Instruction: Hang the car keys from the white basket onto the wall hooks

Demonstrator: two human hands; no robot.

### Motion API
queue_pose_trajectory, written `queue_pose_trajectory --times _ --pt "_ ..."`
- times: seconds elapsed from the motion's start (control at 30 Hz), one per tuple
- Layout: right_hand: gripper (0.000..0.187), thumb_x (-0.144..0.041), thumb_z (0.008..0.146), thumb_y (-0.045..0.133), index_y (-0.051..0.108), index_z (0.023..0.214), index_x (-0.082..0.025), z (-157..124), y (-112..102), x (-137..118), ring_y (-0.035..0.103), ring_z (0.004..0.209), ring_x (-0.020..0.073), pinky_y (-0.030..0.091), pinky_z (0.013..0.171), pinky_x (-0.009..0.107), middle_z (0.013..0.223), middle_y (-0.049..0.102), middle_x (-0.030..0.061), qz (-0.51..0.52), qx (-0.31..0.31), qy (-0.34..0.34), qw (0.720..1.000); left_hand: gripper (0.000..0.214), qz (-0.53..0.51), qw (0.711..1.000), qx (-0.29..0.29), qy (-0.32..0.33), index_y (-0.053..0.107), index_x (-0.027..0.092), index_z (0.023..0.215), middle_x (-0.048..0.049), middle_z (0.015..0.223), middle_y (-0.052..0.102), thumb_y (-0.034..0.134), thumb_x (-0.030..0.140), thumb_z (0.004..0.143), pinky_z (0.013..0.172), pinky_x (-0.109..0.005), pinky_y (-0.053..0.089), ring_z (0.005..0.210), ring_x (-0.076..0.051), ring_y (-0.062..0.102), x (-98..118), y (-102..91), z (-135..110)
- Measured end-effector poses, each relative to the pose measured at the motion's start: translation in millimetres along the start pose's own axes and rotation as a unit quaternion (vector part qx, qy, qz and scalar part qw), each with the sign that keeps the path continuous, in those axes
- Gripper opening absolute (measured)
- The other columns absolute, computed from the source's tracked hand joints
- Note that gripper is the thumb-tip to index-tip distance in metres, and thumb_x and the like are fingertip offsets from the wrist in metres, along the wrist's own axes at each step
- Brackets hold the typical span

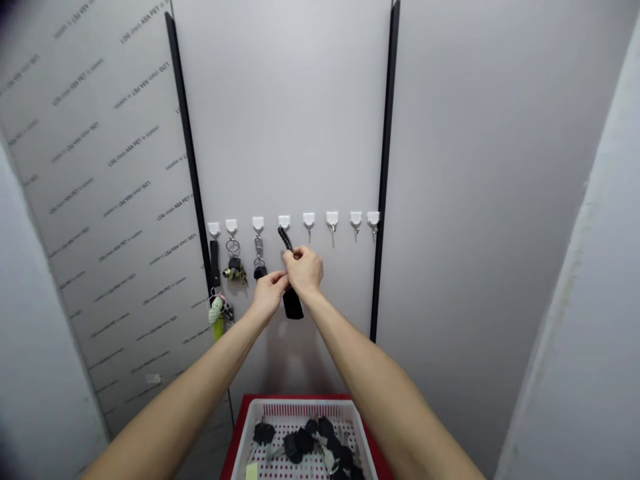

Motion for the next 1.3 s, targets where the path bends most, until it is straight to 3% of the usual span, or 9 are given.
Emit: queue_pose_trajectory --times 0.23,0.43,0.8,0.97,1.13,1.3 --pt "0.023 -0.035 0.059 0.040 0.056 0.062 -0.020 8 6 11 0.049 0.057 0.0118 0.031 0.050 0.021 0.060 0.058 0.0006 -0.105 -0.007 0.040 0.994 0.017 -0.011 0.999 -0.005 -0.045 0.058 0.010 0.069 -0.0014 0.055 0.055 0.045 0.016 0.059 0.052 -0.019 0.037 0.049 -0.007 0.045 -11 0.8 7" --pt "0.024 -0.036 0.060 0.037 0.055 0.060 -0.020 13 8 4 0.049 0.056 0.0129 0.031 0.048 0.021 0.058 0.057 0.0016 -0.179 -0.014 0.027 0.983 0.019 0.020 0.998 -0.028 -0.054 0.058 0.010 0.072 -0.0016 0.057 0.056 0.047 0.014 0.057 0.053 -0.019 0.037 0.050 -0.007 0.044 -17 5.9 9" --pt "0.026 -0.034 0.061 0.037 0.057 0.067 -0.018 19 24 -7 0.052 0.066 0.0177 0.035 0.054 0.025 0.067 0.058 0.0059 -0.261 -0.097 -0.013 0.960 0.023 0.098 0.995 -0.022 -0.027 0.057 0.011 0.080 -0.0060 0.074 0.059 0.046 0.013 0.059 0.062 -0.023 0.039 0.064 -0.011 0.051 -30 2.8 11" --pt "0.028 -0.035 0.064 0.036 0.058 0.071 -0.018 13 38 -6 0.052 0.067 0.0165 0.034 0.053 0.024 0.070 0.059 0.0070 -0.282 -0.159 -0.042 0.945 0.023 0.115 0.992 -0.023 -0.042 0.055 0.009 0.080 -0.0077 0.074 0.059 0.046 0.012 0.059 0.062 -0.024 0.039 0.065 -0.012 0.051 -40 -0.7 0" --pt "0.047 -0.048 0.070 0.023 0.057 0.067 -0.017 -30 40 25 0.050 0.060 0.0137 0.029 0.049 0.021 0.063 0.057 0.0054 -0.280 -0.236 -0.093 0.926 0.027 0.129 0.985 -0.062 -0.101 0.053 0.008 0.086 -0.0081 0.077 0.058 0.044 0.012 0.062 0.065 -0.022 0.039 0.068 -0.011 0.051 -82 -3.2 -51" --pt "0.028 -0.032 0.070 0.034 0.056 0.065 -0.016 -139 30 109 0.047 0.057 0.0106 0.028 0.052 0.020 0.062 0.057 0.0037 -0.285 -0.402 -0.117 0.862 0.027 0.222 0.954 -0.158 -0.127 0.052 0.013 0.088 -0.0056 0.083 0.057 0.043 0.014 0.062 0.070 -0.023 0.037 0.074 -0.011 0.050 -136 3.8 -130"
Point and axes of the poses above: each hand's wrist, its own z-axis towards the middle knuckle, its own y-axis out of the palm, x = y × z, the point moved 9 cm from there along z, towards the middle knuckle
